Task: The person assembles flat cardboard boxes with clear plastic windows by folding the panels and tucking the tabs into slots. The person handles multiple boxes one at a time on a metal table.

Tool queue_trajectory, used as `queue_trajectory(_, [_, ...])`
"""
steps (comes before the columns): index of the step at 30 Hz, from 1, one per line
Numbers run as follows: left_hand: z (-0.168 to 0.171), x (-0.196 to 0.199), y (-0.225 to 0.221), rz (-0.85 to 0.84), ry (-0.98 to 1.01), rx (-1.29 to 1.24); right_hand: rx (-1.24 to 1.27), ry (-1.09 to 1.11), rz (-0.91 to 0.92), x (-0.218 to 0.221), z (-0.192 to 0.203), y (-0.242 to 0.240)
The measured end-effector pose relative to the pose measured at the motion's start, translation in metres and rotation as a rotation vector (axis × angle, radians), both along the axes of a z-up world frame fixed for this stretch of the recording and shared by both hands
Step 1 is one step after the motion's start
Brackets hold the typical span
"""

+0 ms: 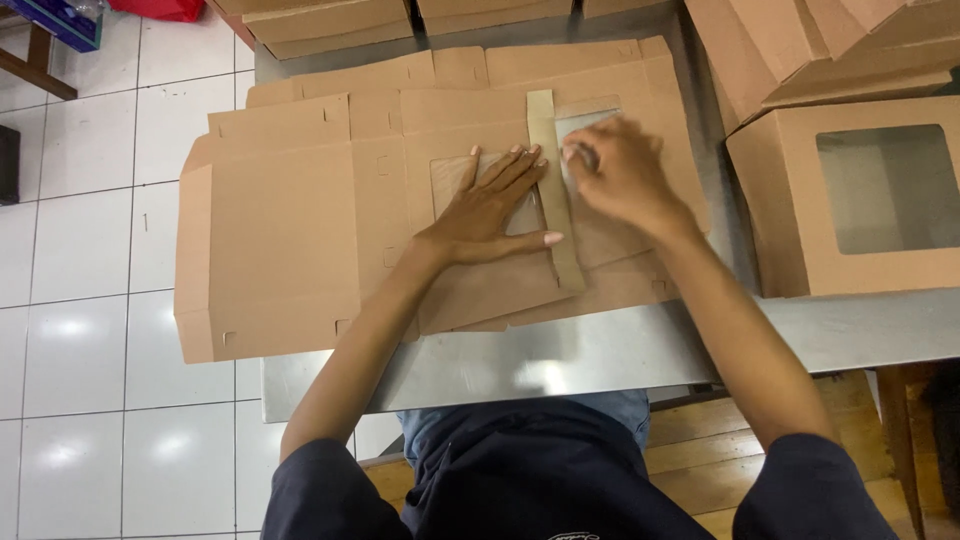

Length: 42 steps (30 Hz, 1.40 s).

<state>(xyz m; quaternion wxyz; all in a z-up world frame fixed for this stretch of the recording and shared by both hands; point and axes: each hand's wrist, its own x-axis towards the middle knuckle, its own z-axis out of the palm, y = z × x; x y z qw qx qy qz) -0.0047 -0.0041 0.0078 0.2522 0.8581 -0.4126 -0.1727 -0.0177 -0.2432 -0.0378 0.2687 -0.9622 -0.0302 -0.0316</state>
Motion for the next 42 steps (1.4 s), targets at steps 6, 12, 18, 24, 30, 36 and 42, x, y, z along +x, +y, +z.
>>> queue_trajectory(6, [-0.016, 0.002, -0.001, -0.034, -0.163, 0.037, -0.016, -0.116, -0.114, 0.042, -0.006, -0.017])
queue_trajectory(12, [-0.017, 0.004, 0.0, -0.021, -0.167, 0.062, -0.099, -0.083, -0.136, 0.054, -0.01, -0.013])
queue_trajectory(18, [-0.015, 0.006, 0.004, -0.056, -0.184, 0.068, -0.18, 0.06, -0.107, 0.026, 0.016, -0.004])
queue_trajectory(24, [-0.013, 0.006, 0.003, 0.015, -0.13, 0.055, -0.056, 0.039, -0.032, -0.02, 0.014, -0.002])
queue_trajectory(30, [-0.014, 0.003, 0.004, 0.013, -0.189, 0.073, -0.042, 0.068, -0.011, -0.063, 0.026, 0.008])
queue_trajectory(36, [-0.021, 0.007, 0.01, -0.01, -0.215, 0.073, -0.066, 0.086, -0.025, -0.084, 0.023, 0.015])
queue_trajectory(42, [-0.028, 0.016, 0.013, -0.032, -0.189, 0.067, -0.046, 0.158, -0.02, -0.091, 0.034, 0.019])
